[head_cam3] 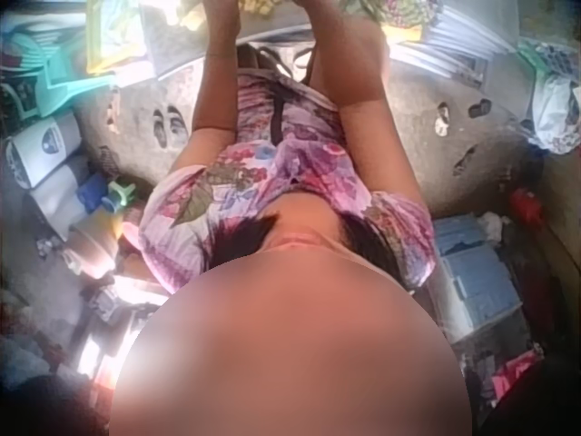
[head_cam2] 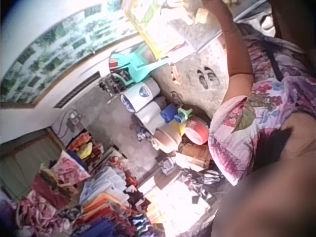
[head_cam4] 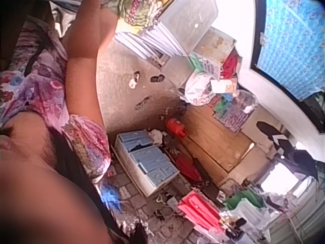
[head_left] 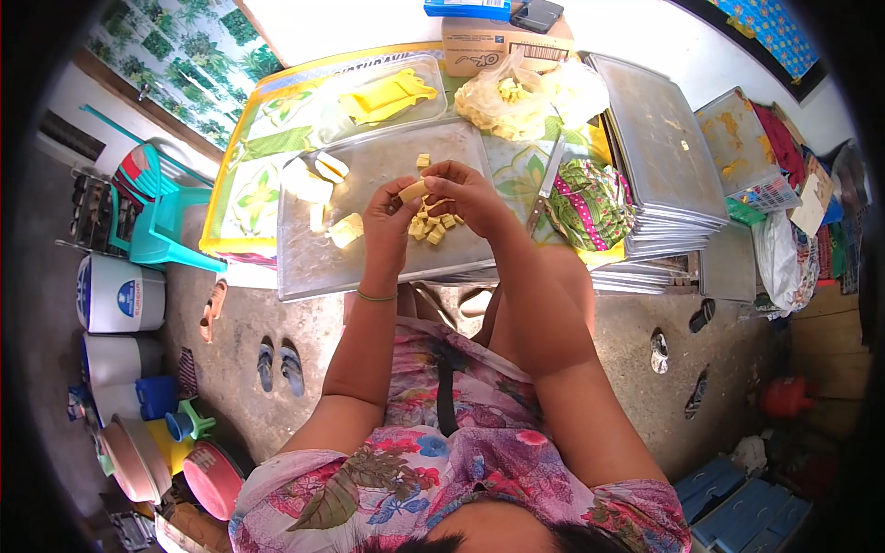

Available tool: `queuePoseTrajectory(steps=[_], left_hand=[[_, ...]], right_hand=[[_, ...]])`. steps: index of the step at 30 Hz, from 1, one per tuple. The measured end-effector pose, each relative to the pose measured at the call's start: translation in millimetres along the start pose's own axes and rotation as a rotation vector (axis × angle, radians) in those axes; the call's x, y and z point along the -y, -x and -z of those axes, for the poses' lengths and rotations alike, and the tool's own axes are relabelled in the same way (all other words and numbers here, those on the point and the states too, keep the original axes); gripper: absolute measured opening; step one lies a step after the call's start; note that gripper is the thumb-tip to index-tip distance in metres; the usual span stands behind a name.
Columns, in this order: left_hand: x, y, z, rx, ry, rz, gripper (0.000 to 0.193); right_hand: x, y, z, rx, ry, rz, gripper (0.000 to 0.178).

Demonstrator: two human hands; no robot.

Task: The person breaks apart pieces of yellow dough on a metal tray by hand and places them into a small pile.

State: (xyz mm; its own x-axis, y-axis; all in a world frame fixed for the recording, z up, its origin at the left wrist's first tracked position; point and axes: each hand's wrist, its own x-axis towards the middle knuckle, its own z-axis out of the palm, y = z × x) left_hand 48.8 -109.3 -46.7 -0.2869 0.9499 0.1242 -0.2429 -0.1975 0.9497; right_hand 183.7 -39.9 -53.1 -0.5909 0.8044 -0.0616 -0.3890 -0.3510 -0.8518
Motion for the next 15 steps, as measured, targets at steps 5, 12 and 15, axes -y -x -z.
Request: queuePoseTrajectory(steps=[5, 12, 15], left_hand=[[-1, 0, 3, 0.022, -0.011, 0.004, 0.027], [-1, -2, 6, 0.044, 0.076, 0.043, 0.027], [4, -4, 12, 0.047, 0.058, 0.056, 0.024]], right_hand=[[-3, -1, 3, 0.034, -0.063, 0.027, 0.022], [-3, -2, 4, 0.037, -0.149, -0.018, 0.020], [-2, -1, -1, 0.034, -0.124, -0.034, 0.022]])
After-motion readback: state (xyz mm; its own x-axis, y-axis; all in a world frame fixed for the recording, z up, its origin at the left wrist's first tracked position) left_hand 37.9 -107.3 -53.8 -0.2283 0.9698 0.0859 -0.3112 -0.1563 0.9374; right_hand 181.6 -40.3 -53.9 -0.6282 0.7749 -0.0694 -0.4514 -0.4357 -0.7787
